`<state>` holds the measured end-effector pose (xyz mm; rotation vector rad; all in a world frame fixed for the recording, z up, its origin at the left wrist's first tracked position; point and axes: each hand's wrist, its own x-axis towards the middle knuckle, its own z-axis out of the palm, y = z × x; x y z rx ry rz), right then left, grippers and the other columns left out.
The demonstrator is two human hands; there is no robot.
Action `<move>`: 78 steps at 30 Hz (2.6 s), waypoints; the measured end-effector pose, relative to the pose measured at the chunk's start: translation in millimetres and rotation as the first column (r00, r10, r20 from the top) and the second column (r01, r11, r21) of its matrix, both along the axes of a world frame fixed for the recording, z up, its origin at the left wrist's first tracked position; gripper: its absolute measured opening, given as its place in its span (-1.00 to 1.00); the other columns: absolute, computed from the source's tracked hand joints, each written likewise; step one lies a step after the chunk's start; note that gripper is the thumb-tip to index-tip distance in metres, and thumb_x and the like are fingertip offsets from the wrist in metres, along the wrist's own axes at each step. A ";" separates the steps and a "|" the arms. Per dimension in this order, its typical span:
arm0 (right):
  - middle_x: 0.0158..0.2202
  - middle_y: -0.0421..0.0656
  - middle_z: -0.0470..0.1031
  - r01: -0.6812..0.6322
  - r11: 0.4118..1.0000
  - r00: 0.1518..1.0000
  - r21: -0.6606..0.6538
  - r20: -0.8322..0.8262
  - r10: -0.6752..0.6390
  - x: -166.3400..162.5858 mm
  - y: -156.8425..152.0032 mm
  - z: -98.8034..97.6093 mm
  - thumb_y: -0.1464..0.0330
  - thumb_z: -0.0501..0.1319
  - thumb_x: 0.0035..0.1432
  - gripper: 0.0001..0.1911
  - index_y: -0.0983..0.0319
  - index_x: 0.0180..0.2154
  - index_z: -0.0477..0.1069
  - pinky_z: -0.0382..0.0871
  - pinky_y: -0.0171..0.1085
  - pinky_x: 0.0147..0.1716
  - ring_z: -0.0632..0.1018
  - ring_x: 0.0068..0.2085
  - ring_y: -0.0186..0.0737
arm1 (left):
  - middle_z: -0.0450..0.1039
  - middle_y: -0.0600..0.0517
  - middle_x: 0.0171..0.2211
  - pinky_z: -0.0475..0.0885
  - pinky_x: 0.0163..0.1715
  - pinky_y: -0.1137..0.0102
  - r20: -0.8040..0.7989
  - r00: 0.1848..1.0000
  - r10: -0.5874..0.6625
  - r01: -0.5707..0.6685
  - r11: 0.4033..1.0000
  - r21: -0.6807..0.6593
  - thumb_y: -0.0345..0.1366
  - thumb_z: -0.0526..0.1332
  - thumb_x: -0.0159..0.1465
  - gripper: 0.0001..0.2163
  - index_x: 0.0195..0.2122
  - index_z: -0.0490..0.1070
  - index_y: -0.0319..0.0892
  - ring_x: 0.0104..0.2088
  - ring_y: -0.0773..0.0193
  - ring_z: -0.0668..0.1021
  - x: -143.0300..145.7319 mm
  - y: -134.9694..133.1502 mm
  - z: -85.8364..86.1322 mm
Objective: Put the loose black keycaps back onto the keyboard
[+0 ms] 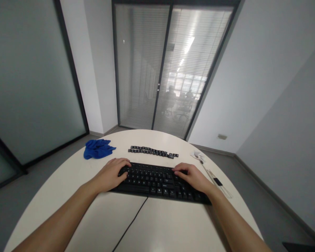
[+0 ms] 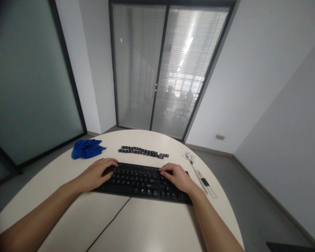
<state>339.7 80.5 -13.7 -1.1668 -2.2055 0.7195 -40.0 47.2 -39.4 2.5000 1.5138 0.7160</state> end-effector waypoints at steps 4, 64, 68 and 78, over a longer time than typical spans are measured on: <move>-0.16 -0.10 0.63 -0.012 1.000 1.000 0.002 0.001 0.012 1.6 -0.4 1.5 0.24 0.26 0.21 -0.81 0.16 -0.22 0.60 0.42 -0.09 0.02 0.59 -0.10 -0.07 | 0.47 -0.03 0.08 0.31 0.13 0.11 -0.004 1.000 0.003 -0.003 1.000 0.007 -0.30 0.14 0.26 -0.76 -0.05 0.44 -0.06 0.07 0.02 0.47 -0.7 0.5 -0.9; -0.16 -0.02 0.65 0.421 0.880 0.787 0.220 0.393 -0.475 13.3 56.5 -8.1 0.39 0.19 0.19 -0.68 0.24 -0.02 0.54 0.42 -0.17 -0.07 0.63 -0.15 -0.06 | 0.48 -0.03 0.05 0.31 0.14 0.09 0.034 0.999 -0.021 0.020 1.000 0.003 -0.31 0.16 0.24 -0.74 -0.05 0.45 -0.06 0.04 0.02 0.48 -4.2 1.3 -1.5; 0.04 0.03 0.58 0.414 0.879 0.775 0.236 0.414 -0.477 8.0 75.1 -15.4 0.37 0.21 0.17 -0.59 0.24 0.07 0.49 0.39 -0.14 0.03 0.59 0.00 -0.01 | 0.49 -0.03 0.05 0.31 0.14 0.08 0.031 0.999 -0.014 0.014 1.000 0.002 -0.30 0.17 0.24 -0.75 -0.06 0.45 -0.06 0.05 0.01 0.48 -4.4 1.0 0.0; -0.07 0.02 0.62 0.444 0.860 0.736 0.250 0.445 -0.510 -3.6 82.6 -17.6 0.32 0.20 0.18 -0.72 0.19 -0.10 0.59 0.40 -0.10 -0.02 0.58 -0.02 0.06 | 0.48 -0.03 0.06 0.31 0.15 0.07 0.030 0.999 -0.020 0.020 1.000 -0.011 -0.31 0.15 0.25 -0.75 -0.06 0.44 -0.07 0.06 0.01 0.47 -3.7 0.5 2.5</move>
